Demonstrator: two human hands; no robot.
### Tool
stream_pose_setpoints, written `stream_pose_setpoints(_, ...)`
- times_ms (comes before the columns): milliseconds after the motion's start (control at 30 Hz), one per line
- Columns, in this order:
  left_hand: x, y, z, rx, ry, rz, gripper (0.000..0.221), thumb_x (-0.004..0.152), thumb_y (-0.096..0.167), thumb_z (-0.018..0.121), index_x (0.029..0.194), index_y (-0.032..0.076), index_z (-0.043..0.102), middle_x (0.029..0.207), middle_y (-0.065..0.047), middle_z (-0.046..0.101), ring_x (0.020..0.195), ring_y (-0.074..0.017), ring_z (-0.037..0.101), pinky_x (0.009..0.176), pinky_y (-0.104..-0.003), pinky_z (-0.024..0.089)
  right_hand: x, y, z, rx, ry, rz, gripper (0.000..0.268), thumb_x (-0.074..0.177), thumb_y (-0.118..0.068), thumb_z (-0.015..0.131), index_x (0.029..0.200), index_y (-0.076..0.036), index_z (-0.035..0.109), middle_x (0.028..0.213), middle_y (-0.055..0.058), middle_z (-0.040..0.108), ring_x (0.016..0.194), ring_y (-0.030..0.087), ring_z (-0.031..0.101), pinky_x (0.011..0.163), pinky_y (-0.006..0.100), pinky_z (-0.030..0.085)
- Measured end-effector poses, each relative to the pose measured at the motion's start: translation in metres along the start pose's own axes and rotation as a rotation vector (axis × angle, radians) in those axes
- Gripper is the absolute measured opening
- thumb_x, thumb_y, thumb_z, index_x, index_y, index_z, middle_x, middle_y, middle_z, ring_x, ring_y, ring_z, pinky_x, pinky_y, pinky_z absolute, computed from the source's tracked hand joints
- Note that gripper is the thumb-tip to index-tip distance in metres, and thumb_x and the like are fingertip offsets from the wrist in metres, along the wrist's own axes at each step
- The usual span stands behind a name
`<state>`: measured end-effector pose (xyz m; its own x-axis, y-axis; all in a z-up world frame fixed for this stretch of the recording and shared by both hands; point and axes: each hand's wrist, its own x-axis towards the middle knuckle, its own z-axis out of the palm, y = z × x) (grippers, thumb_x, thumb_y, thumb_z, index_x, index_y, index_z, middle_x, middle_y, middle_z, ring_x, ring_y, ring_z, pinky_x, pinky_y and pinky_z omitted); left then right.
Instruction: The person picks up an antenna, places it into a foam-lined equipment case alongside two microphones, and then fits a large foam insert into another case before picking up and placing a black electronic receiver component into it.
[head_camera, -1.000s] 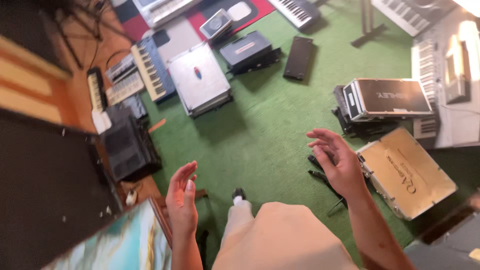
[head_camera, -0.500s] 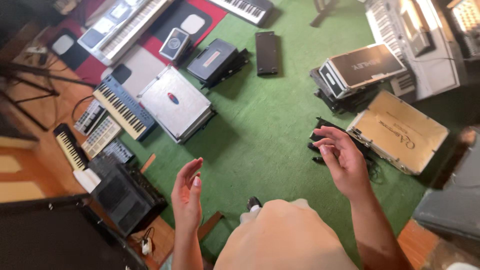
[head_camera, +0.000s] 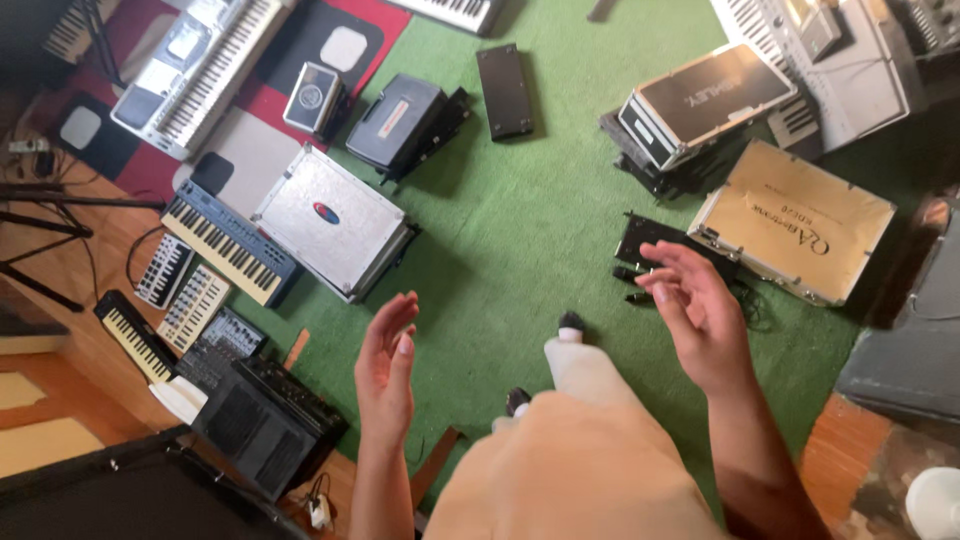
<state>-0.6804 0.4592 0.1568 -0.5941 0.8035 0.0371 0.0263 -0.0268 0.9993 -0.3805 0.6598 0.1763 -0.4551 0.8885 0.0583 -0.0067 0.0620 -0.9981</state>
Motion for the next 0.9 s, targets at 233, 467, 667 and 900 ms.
stream_pose_setpoints(233, 0.058, 0.007, 0.052, 0.033, 0.046, 0.014, 0.051, 0.105, 0.018, 0.054, 0.153, 0.001, 0.045, 0.152, -0.014, 0.056, 0.141, -0.0253, 0.053, 0.115, -0.040, 0.043, 0.069, 0.003, -0.033, 0.035, -0.039, -0.014, 0.046, 0.102, -0.006, 0.055, 0.147, 0.001, 0.047, 0.146, 0.015, 0.056, 0.115, 0.017, 0.060, 0.100, 0.031, 0.049)
stream_pose_setpoints(467, 0.114, 0.019, 0.118, 0.276, 0.056, 0.051, 0.053, 0.102, 0.023, 0.059, 0.152, 0.005, 0.049, 0.151, -0.012, 0.059, 0.143, -0.0242, 0.053, 0.115, -0.041, 0.042, 0.143, 0.003, -0.076, -0.005, -0.132, -0.034, 0.042, 0.107, -0.012, 0.052, 0.146, 0.001, 0.048, 0.148, 0.016, 0.056, 0.138, 0.023, 0.053, 0.119, 0.039, 0.038)
stream_pose_setpoints(667, 0.150, 0.024, 0.157, 0.370, 0.079, 0.105, 0.055, 0.101, 0.020, 0.064, 0.151, 0.006, 0.049, 0.149, -0.011, 0.062, 0.142, -0.0245, 0.055, 0.117, -0.042, 0.040, 0.186, 0.004, -0.099, -0.056, -0.177, -0.127, 0.042, 0.107, -0.013, 0.053, 0.147, 0.002, 0.047, 0.151, 0.017, 0.054, 0.147, 0.026, 0.047, 0.124, 0.043, 0.033)
stream_pose_setpoints(900, 0.176, 0.024, 0.172, 0.325, 0.097, 0.110, 0.053, 0.101, 0.018, 0.065, 0.150, 0.005, 0.049, 0.145, -0.012, 0.064, 0.140, -0.0235, 0.057, 0.116, -0.041, 0.042, 0.217, 0.005, -0.110, -0.022, -0.188, -0.085, 0.041, 0.109, -0.013, 0.052, 0.147, 0.002, 0.047, 0.150, 0.017, 0.056, 0.139, 0.025, 0.053, 0.121, 0.040, 0.039)
